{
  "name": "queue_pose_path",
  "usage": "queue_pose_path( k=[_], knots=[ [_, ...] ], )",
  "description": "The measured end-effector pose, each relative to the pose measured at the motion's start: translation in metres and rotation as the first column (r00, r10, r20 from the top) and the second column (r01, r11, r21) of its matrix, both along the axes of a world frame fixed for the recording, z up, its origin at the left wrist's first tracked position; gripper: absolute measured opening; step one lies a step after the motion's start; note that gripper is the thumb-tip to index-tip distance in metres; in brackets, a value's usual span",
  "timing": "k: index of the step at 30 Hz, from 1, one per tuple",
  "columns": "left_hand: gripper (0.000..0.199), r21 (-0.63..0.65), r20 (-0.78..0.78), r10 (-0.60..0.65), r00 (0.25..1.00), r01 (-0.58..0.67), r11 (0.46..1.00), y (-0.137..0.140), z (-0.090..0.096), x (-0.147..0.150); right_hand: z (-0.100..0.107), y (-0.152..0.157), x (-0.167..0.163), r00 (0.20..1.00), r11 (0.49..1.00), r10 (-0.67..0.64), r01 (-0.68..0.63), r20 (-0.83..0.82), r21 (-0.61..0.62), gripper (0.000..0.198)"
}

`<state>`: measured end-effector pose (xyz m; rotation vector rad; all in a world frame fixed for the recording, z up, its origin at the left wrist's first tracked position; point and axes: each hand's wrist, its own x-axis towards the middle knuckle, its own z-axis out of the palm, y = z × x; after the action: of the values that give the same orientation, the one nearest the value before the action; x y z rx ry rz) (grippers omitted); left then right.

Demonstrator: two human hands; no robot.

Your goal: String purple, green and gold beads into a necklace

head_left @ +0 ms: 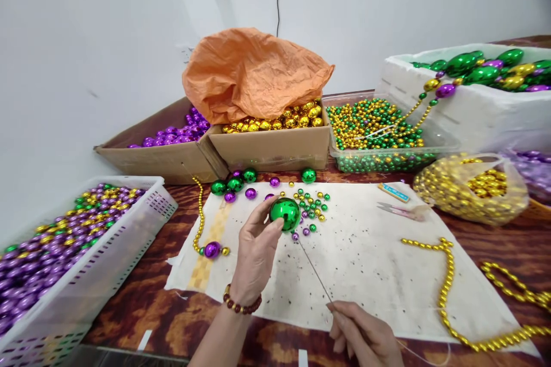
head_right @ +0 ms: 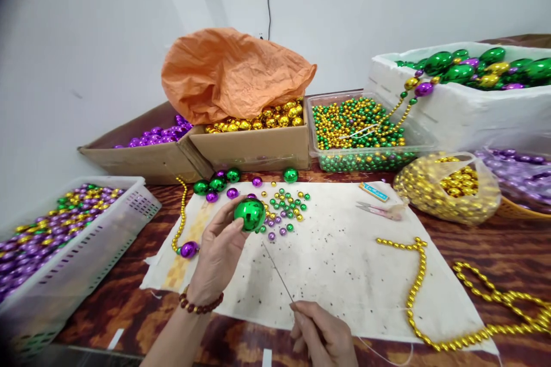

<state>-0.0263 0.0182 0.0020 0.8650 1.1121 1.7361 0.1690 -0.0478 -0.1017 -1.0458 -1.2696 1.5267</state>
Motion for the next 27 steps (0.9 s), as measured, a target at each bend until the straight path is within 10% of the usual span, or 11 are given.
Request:
queue_pose_path(
  k=[27],
  knots=[
    [0.046, -0.028, -0.13, -0.076, 0.989, 0.073, 0.997, -0.02, -0.005, 0.027, 0.006, 0.004, -0.018, 0.997, 0.999, -0.05, 0.05, -0.056, 0.004, 0.027]
  ],
)
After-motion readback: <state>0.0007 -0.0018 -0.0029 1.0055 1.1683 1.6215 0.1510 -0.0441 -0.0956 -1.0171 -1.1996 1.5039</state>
